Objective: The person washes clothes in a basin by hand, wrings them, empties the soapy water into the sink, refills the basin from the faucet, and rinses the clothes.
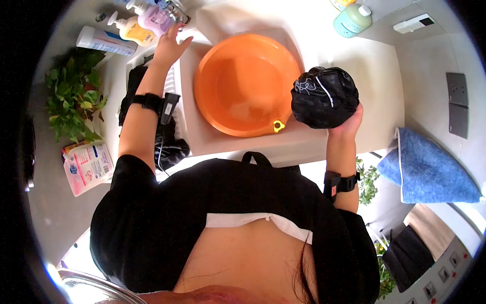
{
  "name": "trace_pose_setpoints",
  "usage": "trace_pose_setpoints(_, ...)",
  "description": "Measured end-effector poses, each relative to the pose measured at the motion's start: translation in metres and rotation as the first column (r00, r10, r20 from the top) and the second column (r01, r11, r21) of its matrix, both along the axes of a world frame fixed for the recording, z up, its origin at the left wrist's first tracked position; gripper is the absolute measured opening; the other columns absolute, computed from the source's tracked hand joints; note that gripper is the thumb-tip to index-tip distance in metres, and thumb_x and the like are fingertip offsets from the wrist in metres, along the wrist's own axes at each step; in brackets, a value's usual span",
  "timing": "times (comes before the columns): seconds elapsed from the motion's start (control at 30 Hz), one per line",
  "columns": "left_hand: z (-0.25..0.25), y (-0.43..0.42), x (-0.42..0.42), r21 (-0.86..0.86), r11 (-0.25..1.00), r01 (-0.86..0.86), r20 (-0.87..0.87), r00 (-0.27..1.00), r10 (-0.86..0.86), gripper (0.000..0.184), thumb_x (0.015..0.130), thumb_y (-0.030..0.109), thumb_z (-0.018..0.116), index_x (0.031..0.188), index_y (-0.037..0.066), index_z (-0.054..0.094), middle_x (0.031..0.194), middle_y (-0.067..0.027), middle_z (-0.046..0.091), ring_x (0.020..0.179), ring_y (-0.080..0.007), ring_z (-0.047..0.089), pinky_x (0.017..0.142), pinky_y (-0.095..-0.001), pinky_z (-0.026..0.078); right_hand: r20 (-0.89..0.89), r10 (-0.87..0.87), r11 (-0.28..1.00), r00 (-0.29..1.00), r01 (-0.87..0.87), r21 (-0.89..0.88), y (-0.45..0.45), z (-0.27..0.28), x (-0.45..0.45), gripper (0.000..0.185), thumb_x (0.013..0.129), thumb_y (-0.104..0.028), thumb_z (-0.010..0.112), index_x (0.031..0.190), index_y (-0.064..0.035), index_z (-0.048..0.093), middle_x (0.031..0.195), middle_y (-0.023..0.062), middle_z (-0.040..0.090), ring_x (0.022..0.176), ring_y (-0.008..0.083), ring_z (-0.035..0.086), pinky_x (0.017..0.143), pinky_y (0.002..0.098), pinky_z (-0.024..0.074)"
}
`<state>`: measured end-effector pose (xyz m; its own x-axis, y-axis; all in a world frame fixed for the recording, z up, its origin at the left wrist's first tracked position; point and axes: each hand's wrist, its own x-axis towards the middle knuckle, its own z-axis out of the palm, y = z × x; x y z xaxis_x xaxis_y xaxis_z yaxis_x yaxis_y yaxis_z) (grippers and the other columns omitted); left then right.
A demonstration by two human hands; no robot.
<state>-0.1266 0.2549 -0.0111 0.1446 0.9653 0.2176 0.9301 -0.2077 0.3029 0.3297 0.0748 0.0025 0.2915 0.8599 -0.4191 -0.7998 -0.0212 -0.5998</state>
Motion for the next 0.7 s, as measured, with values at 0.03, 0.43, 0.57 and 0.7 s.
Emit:
trace_pose_setpoints(0.03, -0.001, -0.005, -0.002, -0.055, 0.998, -0.005, 0.06, 0.998, 0.008, 0.057, 0.08, 0.039, 0.064, 0.128, 0.015, 0.045, 0.125, -0.0124, 0.052, 0.115, -0.0354, 0.048, 0.098, -0.0425, 0.039, -0.002, -0.002, 1.0, 1.0, 0.002, 0.005, 0.0, 0.0, 0.001, 0.047, 0.087, -0.027, 0.03, 0.112, 0.0003, 0.058, 0.113, 0.0174, 0.06, 0.105, 0.0323, 0.057, 0.092, 0.0453, 0.0463)
trace_pose_setpoints(0.43, -0.009, -0.072, 0.094, -0.198, 0.75, 0.631, -0.24, 0.711, -0.662, 0.018, 0.078, 0.019, 0.061, 0.094, 0.011, 0.064, 0.103, -0.0037, 0.061, 0.1, -0.0251, 0.056, 0.085, -0.0382, 0.046, -0.031, 0.052, 0.997, 0.998, -0.051, 0.054, -0.003, -0.015, 0.006, 0.045, 0.088, -0.028, 0.033, 0.114, -0.0003, 0.057, 0.114, 0.0177, 0.06, 0.105, 0.0329, 0.057, 0.093, 0.0458, 0.0464)
trace_pose_setpoints(0.57, -0.032, -0.048, 0.119, -0.351, 0.649, 0.675, -0.402, 0.517, -0.756, 0.012, 0.081, 0.017, 0.056, 0.081, 0.014, 0.067, 0.093, -0.0006, 0.062, 0.096, -0.0222, 0.056, 0.08, -0.037, 0.047, -0.061, 0.103, 0.987, 0.993, -0.095, 0.126, -0.004, -0.015, 0.004, 0.045, 0.087, -0.027, 0.034, 0.114, 0.0001, 0.057, 0.113, 0.0173, 0.06, 0.104, 0.0324, 0.058, 0.092, 0.0451, 0.0471)
trace_pose_setpoints(0.7, -0.033, -0.018, 0.122, -0.378, 0.708, 0.597, -0.432, 0.563, -0.705, 0.011, 0.081, 0.015, 0.057, 0.08, 0.014, 0.068, 0.087, -0.002, 0.062, 0.092, -0.023, 0.057, 0.073, -0.0375, 0.049, -0.081, 0.123, 0.987, 0.989, -0.113, 0.116, -0.009, -0.006, -0.001, 0.045, 0.087, -0.028, 0.033, 0.115, -0.0001, 0.057, 0.114, 0.0172, 0.06, 0.104, 0.032, 0.058, 0.092, 0.045, 0.0469)
